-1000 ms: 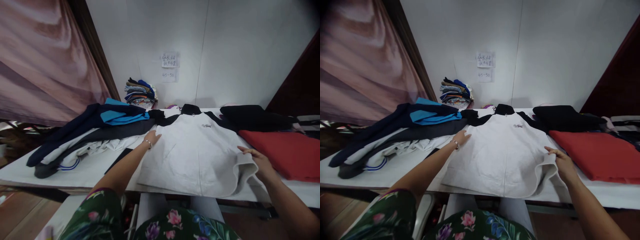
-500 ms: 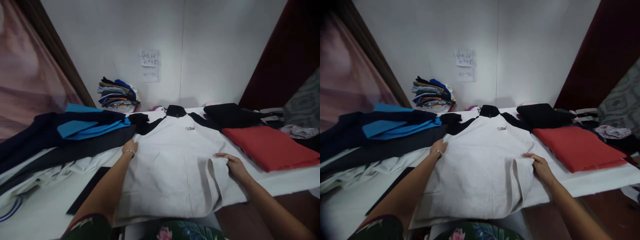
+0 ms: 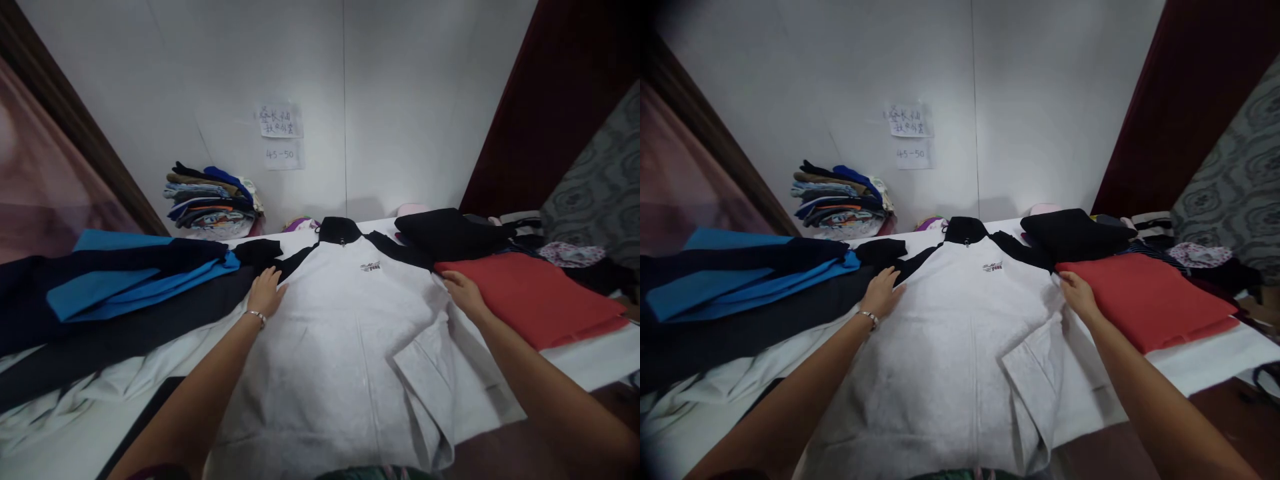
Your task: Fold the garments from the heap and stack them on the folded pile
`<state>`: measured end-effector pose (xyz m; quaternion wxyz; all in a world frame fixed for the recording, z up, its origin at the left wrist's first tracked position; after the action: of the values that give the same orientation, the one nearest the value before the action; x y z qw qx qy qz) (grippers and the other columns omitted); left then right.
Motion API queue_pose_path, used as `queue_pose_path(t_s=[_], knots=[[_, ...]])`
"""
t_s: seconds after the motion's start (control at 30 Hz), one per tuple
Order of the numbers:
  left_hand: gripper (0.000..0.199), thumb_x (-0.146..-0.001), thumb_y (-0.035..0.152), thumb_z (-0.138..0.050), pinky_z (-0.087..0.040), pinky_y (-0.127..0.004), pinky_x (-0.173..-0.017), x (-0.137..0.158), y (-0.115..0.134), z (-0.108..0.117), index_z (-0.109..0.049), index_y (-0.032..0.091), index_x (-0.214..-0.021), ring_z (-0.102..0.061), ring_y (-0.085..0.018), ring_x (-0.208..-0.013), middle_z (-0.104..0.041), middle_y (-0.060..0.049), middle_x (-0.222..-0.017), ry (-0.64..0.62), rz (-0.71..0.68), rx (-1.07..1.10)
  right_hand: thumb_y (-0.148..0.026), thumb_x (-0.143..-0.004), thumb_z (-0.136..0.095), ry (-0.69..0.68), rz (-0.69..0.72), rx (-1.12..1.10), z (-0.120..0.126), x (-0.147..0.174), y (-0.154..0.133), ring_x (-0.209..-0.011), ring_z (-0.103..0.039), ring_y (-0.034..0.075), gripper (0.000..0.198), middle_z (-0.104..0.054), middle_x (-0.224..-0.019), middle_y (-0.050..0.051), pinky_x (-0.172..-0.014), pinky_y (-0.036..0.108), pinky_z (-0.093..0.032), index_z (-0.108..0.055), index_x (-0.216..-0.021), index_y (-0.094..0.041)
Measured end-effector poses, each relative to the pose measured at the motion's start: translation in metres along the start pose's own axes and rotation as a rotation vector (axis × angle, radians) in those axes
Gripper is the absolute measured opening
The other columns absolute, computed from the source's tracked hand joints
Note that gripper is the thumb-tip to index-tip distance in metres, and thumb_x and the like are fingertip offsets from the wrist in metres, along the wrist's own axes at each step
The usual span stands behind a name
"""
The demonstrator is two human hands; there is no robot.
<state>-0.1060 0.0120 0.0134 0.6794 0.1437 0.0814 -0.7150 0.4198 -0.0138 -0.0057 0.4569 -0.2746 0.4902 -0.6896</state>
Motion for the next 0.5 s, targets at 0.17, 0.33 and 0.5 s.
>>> queue_pose_path(t_s=[0.17, 0.33, 0.5], knots=[[0.042, -0.094, 0.028, -0.035, -0.022, -0.041, -0.114, -0.043, -0.007, -0.005, -0.054, 0.011, -0.127, -0.032, -0.025, -0.137, -0.042, -0.014, -0.145, -0.008, 0.016, -0.002, -0.044, -0.082, -0.051, -0.003, -0.3, -0.025, -0.027, -0.054, 0.001, -0.066, -0.065, 0.021, 0.028, -0.068, -0.073, 0.009, -0.058, 0.034, -0.053, -0.062, -0.083, -0.019], [0.04, -0.095, 0.02, -0.033, -0.027, -0.029, -0.111, -0.089, -0.01, -0.014, -0.055, 0.018, -0.128, -0.039, -0.018, -0.134, -0.046, -0.008, -0.144, -0.116, 0.019, 0.063, -0.051, -0.08, -0.06, -0.018, -0.396, -0.028, -0.058, -0.086, -0.004, -0.052, -0.059, 0.019, 0.032, -0.058, -0.054, 0.003, -0.046, 0.029, -0.05, -0.06, -0.077, -0.019], [0.034, -0.081, 0.021, -0.059, -0.044, -0.038, -0.096, -0.122, -0.013, -0.035, -0.064, 0.019, -0.115, -0.055, -0.029, -0.117, -0.058, -0.014, -0.13, -0.219, 0.162, 0.085, -0.046, -0.069, -0.075, -0.006, -0.391, -0.084, -0.063, -0.094, -0.005, -0.045, -0.053, 0.016, 0.035, -0.055, -0.051, 0.001, -0.038, 0.025, -0.042, -0.062, -0.079, -0.015]])
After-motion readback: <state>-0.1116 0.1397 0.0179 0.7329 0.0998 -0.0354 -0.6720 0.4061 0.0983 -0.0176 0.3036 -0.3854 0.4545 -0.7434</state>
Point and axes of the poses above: each hand's wrist, its own x-axis away from the middle knuckle, its own z-axis out of the back of the hand, y = z × x, the point moved 1 cm from there along -x, towards the middle knuckle
